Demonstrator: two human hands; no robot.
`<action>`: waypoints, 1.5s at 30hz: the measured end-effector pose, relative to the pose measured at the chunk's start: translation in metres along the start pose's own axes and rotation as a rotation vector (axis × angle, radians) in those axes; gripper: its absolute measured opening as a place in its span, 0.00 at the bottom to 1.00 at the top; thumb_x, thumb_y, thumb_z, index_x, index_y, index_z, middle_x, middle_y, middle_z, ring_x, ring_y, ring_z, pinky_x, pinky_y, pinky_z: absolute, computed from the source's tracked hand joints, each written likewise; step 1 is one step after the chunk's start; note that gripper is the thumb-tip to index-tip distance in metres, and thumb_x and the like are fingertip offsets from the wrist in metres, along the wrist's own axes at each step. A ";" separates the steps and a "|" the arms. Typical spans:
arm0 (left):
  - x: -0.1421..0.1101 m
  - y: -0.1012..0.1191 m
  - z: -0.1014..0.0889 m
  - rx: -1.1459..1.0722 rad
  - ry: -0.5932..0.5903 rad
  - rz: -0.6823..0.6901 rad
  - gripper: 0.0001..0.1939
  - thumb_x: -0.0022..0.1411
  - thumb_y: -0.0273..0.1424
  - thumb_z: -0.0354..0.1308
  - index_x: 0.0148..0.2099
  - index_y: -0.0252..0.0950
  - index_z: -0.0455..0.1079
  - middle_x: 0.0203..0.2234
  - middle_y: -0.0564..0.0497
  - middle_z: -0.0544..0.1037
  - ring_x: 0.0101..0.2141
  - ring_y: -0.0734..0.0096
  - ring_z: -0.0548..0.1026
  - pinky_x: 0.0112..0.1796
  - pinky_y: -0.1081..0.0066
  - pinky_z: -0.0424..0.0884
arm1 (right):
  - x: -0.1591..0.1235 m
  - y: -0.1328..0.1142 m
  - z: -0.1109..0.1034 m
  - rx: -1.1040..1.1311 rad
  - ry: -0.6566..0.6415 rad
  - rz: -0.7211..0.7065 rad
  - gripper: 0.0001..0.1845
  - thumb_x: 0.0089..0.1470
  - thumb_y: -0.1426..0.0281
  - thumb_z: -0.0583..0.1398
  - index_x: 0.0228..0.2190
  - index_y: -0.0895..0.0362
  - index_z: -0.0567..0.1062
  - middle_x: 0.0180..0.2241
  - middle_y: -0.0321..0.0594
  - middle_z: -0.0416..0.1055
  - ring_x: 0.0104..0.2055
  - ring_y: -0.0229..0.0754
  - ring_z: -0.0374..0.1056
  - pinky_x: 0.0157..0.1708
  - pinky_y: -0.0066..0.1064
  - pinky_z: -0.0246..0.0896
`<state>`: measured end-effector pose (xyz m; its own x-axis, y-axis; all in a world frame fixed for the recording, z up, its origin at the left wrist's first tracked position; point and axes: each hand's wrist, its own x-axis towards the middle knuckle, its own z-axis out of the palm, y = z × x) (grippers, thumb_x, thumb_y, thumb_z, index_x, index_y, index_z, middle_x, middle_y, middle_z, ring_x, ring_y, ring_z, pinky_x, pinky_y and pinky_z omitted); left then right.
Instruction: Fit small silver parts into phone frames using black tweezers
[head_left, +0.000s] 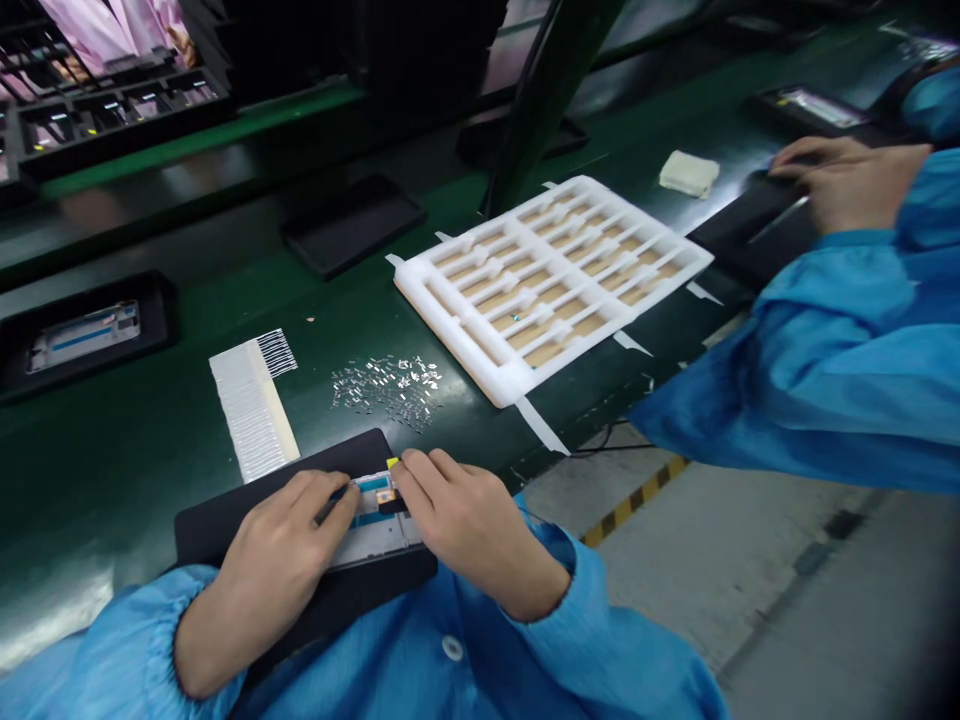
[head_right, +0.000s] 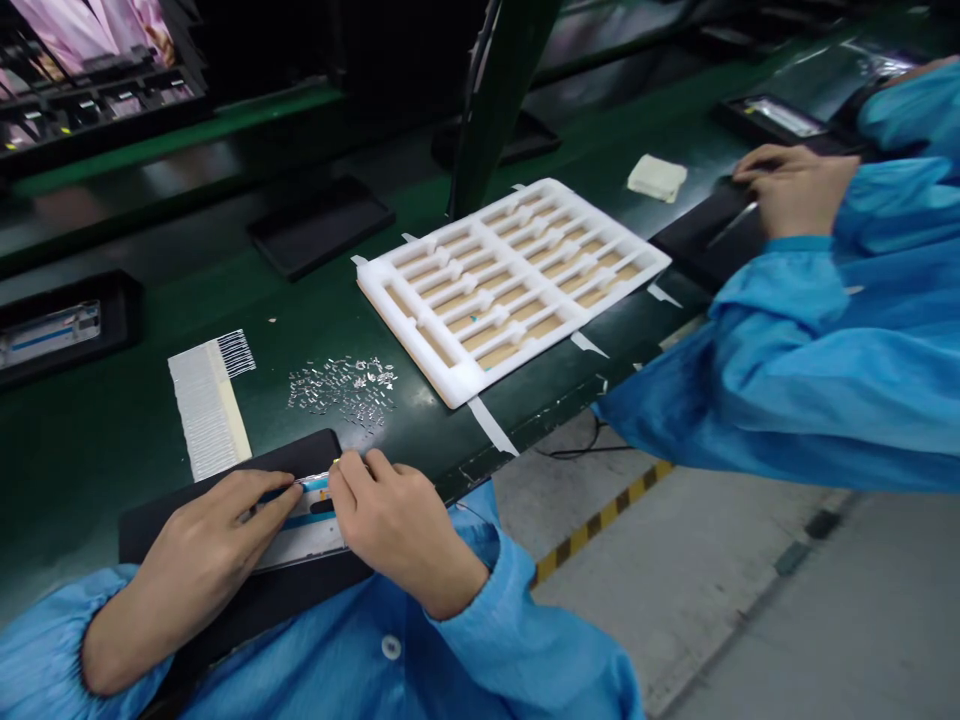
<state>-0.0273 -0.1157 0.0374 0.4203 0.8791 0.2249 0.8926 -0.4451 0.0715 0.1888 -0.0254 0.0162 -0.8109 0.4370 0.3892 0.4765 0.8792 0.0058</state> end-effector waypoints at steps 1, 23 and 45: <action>0.001 0.001 0.002 -0.004 0.020 0.015 0.16 0.76 0.23 0.47 0.55 0.29 0.76 0.46 0.39 0.82 0.44 0.56 0.81 0.42 0.60 0.84 | 0.000 0.000 0.001 -0.005 0.002 -0.002 0.14 0.71 0.80 0.54 0.40 0.61 0.79 0.33 0.44 0.77 0.30 0.45 0.69 0.22 0.38 0.60; 0.004 -0.002 0.002 -0.065 -0.045 0.009 0.15 0.76 0.26 0.51 0.60 0.35 0.72 0.49 0.40 0.79 0.45 0.56 0.79 0.43 0.60 0.82 | -0.024 0.018 0.005 0.784 0.414 0.617 0.07 0.69 0.69 0.63 0.41 0.55 0.84 0.47 0.47 0.79 0.41 0.45 0.77 0.41 0.37 0.78; 0.195 -0.217 -0.013 -0.082 -0.035 -0.282 0.27 0.65 0.49 0.67 0.47 0.27 0.76 0.36 0.53 0.80 0.31 0.76 0.73 0.34 0.76 0.72 | -0.030 0.027 0.044 0.876 0.729 0.774 0.25 0.76 0.63 0.50 0.33 0.55 0.82 0.27 0.38 0.70 0.29 0.39 0.69 0.30 0.32 0.63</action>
<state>-0.1415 0.1506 0.0790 0.1640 0.9747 0.1517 0.9594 -0.1934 0.2054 0.2113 -0.0065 -0.0356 0.0501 0.9065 0.4192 0.1327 0.4100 -0.9024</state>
